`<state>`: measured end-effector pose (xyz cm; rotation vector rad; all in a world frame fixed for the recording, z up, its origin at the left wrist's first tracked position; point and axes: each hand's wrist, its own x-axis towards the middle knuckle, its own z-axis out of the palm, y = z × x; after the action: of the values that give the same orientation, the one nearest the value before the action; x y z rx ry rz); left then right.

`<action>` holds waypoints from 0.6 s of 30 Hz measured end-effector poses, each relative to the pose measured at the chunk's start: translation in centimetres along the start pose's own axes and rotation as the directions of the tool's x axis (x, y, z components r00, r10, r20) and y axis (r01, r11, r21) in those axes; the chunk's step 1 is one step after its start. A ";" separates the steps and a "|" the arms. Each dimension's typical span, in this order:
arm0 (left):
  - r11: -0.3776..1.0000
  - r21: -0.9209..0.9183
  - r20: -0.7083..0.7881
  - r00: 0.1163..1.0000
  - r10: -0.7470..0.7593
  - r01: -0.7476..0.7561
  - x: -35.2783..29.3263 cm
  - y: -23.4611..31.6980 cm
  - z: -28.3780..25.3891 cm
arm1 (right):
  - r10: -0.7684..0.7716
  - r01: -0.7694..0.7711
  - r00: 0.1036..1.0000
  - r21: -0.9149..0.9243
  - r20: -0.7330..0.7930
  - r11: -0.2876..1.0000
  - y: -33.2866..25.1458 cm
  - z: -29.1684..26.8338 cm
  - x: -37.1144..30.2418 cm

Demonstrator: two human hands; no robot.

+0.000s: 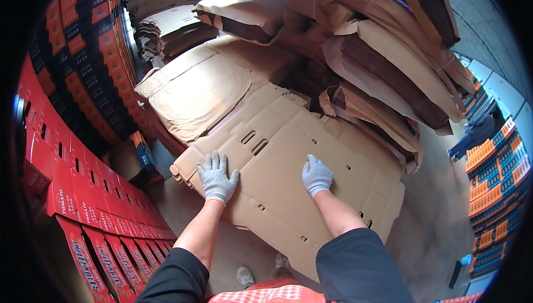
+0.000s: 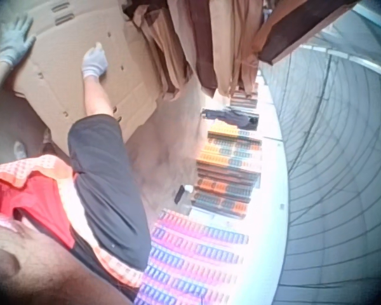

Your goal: The person repeatedly picks up flat cardboard sheets, folds them into red rectangular boxes, and stacks the finished boxes on a growing pile. The process is continuous and repetitive throughout the clip.

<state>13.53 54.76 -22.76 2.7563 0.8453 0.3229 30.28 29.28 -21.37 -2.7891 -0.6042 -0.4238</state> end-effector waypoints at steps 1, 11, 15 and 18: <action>1.000 -0.005 0.006 1.000 0.002 -0.002 0.0 0.0 0.0 | 0.001 -0.001 1.000 0.005 0.007 1.000 0.0 0.0 0.0; 0.999 0.047 -0.004 1.000 0.012 -0.012 0.1 -0.2 0.3 | 0.010 -0.009 1.000 0.041 -0.003 0.999 0.0 0.3 0.0; 0.998 0.055 -0.006 1.000 0.011 -0.011 0.1 -0.2 0.4 | 0.021 -0.021 1.000 0.044 0.000 0.999 0.1 0.4 0.0; 0.998 0.054 -0.009 1.000 0.013 -0.013 0.1 -0.2 0.3 | 0.020 -0.020 1.000 0.030 -0.008 0.999 0.0 0.5 0.0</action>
<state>13.61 54.91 -23.12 2.8129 0.8511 0.3207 30.42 29.39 -21.83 -2.7612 -0.5751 -0.4183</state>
